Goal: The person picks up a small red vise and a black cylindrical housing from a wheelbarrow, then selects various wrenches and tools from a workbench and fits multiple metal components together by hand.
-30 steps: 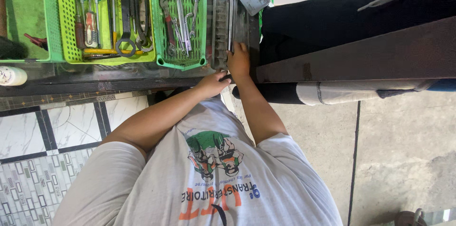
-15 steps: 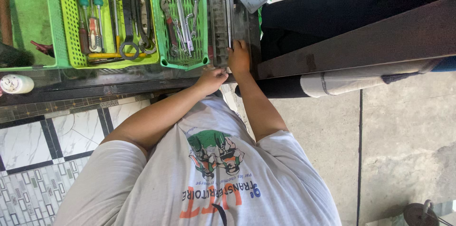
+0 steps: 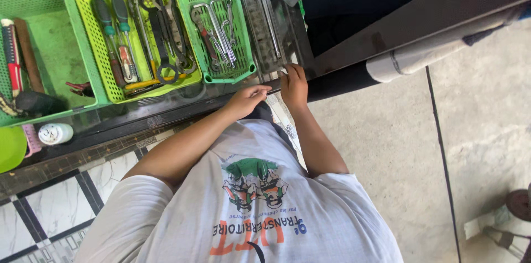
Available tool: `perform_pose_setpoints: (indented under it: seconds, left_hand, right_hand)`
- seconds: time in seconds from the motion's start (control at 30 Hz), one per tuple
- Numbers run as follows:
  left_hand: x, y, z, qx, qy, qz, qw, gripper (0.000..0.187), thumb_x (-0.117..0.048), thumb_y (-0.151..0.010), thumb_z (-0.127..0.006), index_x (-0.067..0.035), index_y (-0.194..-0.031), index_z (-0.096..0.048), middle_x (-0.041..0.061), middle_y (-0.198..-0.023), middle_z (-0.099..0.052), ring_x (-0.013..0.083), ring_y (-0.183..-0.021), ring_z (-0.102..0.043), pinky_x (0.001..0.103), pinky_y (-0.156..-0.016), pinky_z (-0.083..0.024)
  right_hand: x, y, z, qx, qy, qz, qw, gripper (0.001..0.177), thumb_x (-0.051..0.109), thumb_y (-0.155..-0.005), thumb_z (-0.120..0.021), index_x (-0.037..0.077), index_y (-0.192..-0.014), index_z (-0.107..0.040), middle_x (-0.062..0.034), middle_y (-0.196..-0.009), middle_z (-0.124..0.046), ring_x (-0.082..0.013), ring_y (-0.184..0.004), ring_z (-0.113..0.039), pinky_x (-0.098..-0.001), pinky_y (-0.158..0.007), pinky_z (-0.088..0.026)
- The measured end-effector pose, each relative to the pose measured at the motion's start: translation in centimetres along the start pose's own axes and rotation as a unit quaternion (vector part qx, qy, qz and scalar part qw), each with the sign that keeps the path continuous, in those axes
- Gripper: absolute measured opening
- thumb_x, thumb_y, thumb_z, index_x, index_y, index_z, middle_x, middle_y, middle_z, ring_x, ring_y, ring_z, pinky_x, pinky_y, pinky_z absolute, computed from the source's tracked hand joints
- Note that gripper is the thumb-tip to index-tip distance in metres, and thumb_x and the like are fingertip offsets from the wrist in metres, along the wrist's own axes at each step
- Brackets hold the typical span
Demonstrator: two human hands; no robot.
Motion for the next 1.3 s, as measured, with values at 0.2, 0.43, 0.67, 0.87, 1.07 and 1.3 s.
perform_pose_setpoints:
  seconds: [0.2,0.43,0.67,0.87,1.07,1.3]
  left_hand:
    - [-3.6,6.9,4.2,-0.012,0.033,-0.102,0.994,0.039,-0.026,-0.107,-0.052,-0.001,-0.135,-0.059,0.008,-0.132,-0.067,0.0126,-0.117,-0.064,0.028,-0.101,-0.049]
    - [-4.9,11.4,8.9,-0.068,-0.010,-0.131,0.989,0.057,-0.042,-0.111,-0.040,-0.001,-0.148,-0.053,0.012,-0.144,-0.063,0.0159,-0.118,-0.061,0.038,-0.117,-0.044]
    - [-8.0,12.9,5.8,0.008,-0.048,-0.203,0.978,0.067,-0.052,-0.111,-0.028,-0.002,-0.155,-0.038,0.015,-0.166,-0.033,0.0296,-0.156,-0.029,0.043,-0.121,-0.032]
    - [-7.8,13.0,-0.4,0.008,-0.082,-0.176,0.981,0.060,-0.046,-0.110,-0.036,-0.004,-0.153,-0.042,0.013,-0.165,-0.035,0.0278,-0.154,-0.034,0.039,-0.118,-0.037]
    - [-8.9,13.4,-8.8,0.024,-0.078,-0.128,0.988,0.052,-0.024,-0.104,-0.056,-0.002,-0.149,-0.045,0.016,-0.165,-0.033,0.0245,-0.151,-0.036,0.037,-0.117,-0.037]
    - [-10.0,12.8,-20.3,0.102,-0.097,-0.135,0.981,0.061,-0.027,-0.101,-0.061,-0.002,-0.153,-0.041,0.018,-0.166,-0.028,0.0284,-0.154,-0.029,0.041,-0.120,-0.033]
  right_hand:
    - [4.4,5.6,3.3,-0.045,-0.014,-0.122,0.991,0.019,0.003,-0.098,-0.061,0.004,-0.116,-0.068,-0.0141,-0.118,-0.065,-0.0269,-0.086,-0.070,-0.0344,-0.074,-0.057]
    - [7.0,10.1,6.3,-0.092,0.047,-0.103,0.989,0.019,0.003,-0.099,-0.064,0.004,-0.117,-0.069,-0.0126,-0.119,-0.065,-0.0252,-0.094,-0.071,-0.0332,-0.077,-0.059]
    - [8.3,10.4,9.2,-0.106,0.014,-0.077,0.991,0.020,0.002,-0.099,-0.065,0.003,-0.118,-0.067,-0.0125,-0.121,-0.063,-0.0241,-0.095,-0.071,-0.0320,-0.078,-0.059]
    - [5.8,13.8,14.2,-0.111,0.009,-0.065,0.992,0.020,0.001,-0.097,-0.066,0.004,-0.117,-0.068,-0.0125,-0.119,-0.065,-0.0226,-0.094,-0.073,-0.0309,-0.077,-0.059]
    - [-3.8,21.0,20.9,-0.215,-0.179,-0.258,0.925,0.018,0.004,-0.103,-0.056,0.001,-0.120,-0.065,-0.0100,-0.118,-0.068,-0.0146,-0.090,-0.071,-0.0273,-0.076,-0.058]
    - [-9.1,30.0,30.6,-0.271,-0.154,-0.281,0.908,0.020,0.005,-0.104,-0.056,0.000,-0.122,-0.064,-0.0113,-0.120,-0.068,-0.0154,-0.092,-0.073,-0.0269,-0.076,-0.059]
Point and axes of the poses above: each hand's wrist, its own y-axis away from the middle knuckle, its own z-axis out of the back of the hand, x = y × z, the point moved 4 cm from there along -y, towards the middle knuckle
